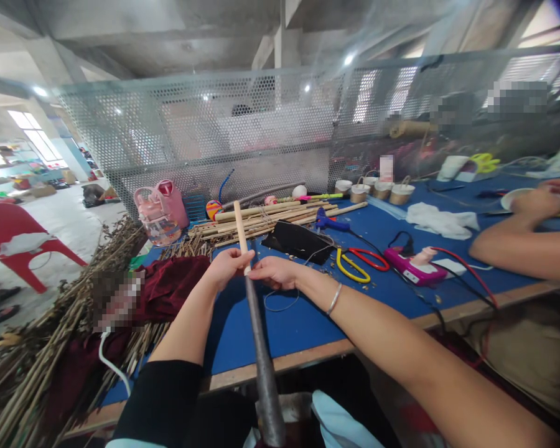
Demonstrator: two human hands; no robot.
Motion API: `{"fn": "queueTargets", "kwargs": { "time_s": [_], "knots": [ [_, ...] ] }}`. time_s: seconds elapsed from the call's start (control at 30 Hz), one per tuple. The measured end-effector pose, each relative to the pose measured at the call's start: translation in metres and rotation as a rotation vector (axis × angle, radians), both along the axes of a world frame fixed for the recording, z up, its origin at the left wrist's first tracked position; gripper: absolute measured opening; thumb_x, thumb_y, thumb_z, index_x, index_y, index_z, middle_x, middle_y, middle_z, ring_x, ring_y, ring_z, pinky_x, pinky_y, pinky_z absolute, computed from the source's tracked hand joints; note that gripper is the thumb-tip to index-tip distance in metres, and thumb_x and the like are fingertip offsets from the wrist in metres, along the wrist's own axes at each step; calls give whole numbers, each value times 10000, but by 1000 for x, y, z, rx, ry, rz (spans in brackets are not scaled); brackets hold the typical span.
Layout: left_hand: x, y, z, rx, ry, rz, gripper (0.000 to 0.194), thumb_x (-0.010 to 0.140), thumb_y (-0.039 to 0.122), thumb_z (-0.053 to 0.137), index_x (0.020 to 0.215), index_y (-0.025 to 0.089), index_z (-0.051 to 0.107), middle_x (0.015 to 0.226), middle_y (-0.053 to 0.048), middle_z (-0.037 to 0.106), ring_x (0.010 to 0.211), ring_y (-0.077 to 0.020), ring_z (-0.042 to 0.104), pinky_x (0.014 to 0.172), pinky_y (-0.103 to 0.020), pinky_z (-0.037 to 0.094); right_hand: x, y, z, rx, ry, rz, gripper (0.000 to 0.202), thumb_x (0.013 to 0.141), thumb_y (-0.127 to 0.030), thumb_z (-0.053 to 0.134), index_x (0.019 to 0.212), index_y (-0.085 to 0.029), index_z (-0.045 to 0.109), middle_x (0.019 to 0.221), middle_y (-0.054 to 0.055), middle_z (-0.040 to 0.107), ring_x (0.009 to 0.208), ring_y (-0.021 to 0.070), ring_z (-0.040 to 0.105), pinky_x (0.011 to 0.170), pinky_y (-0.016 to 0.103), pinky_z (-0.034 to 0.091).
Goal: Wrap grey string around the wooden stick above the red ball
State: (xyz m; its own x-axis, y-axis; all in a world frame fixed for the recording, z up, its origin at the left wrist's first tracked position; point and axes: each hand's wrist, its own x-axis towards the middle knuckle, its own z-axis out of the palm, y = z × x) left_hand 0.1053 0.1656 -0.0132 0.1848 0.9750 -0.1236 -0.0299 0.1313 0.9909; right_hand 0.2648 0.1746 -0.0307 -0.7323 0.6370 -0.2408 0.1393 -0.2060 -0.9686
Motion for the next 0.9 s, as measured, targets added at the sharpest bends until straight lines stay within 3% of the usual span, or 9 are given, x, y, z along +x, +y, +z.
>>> {"fn": "queueTargets", "kwargs": {
  "time_s": [0.13,0.27,0.37,0.53,0.6,0.77,0.9],
  "knots": [
    [1,0,0,9,43,42,306,531,325,767,690,137,586,497,23,578,408,-79,493,425,-193,392,-1,-2,-1,-37,-12,8,386,646,-442,689,636,-146,442,370,-123,243,300,11,162,289,157,101],
    [-1,0,6,1,-4,-13,305,565,292,736,790,135,602,631,-20,640,517,-124,580,524,-248,472,0,-4,1,-91,57,112,406,676,-457,657,837,-97,560,382,-127,232,316,18,152,298,152,104],
    [-3,0,7,1,-41,-45,253,603,295,695,775,133,603,647,-23,628,550,-122,585,561,-262,492,-1,-6,3,2,49,72,412,675,-485,646,761,-92,556,373,-115,264,306,23,182,286,165,108],
    [1,-1,3,22,-13,-2,269,587,337,727,686,136,577,485,55,508,405,-59,465,469,-204,436,-3,-7,3,63,-30,18,434,646,-494,670,580,-142,425,366,-115,243,307,11,172,291,167,90],
    [1,-2,3,29,1,0,289,549,310,757,691,134,577,503,45,538,414,-70,487,464,-207,432,-2,-6,1,47,-18,53,415,649,-484,673,606,-134,454,375,-120,226,314,11,163,296,165,91],
    [-3,-2,7,9,-36,-70,309,568,276,739,799,140,583,622,-7,616,525,-138,589,546,-281,492,2,-3,-1,9,59,169,410,701,-438,645,904,-88,578,424,-117,259,326,15,167,301,163,98],
    [-4,-1,6,7,-62,-52,362,597,255,705,921,152,581,746,-39,648,649,-158,622,606,-298,508,3,-2,-1,42,79,152,373,686,-446,654,769,-101,538,433,-112,271,323,13,187,299,166,104]
  ]
}}
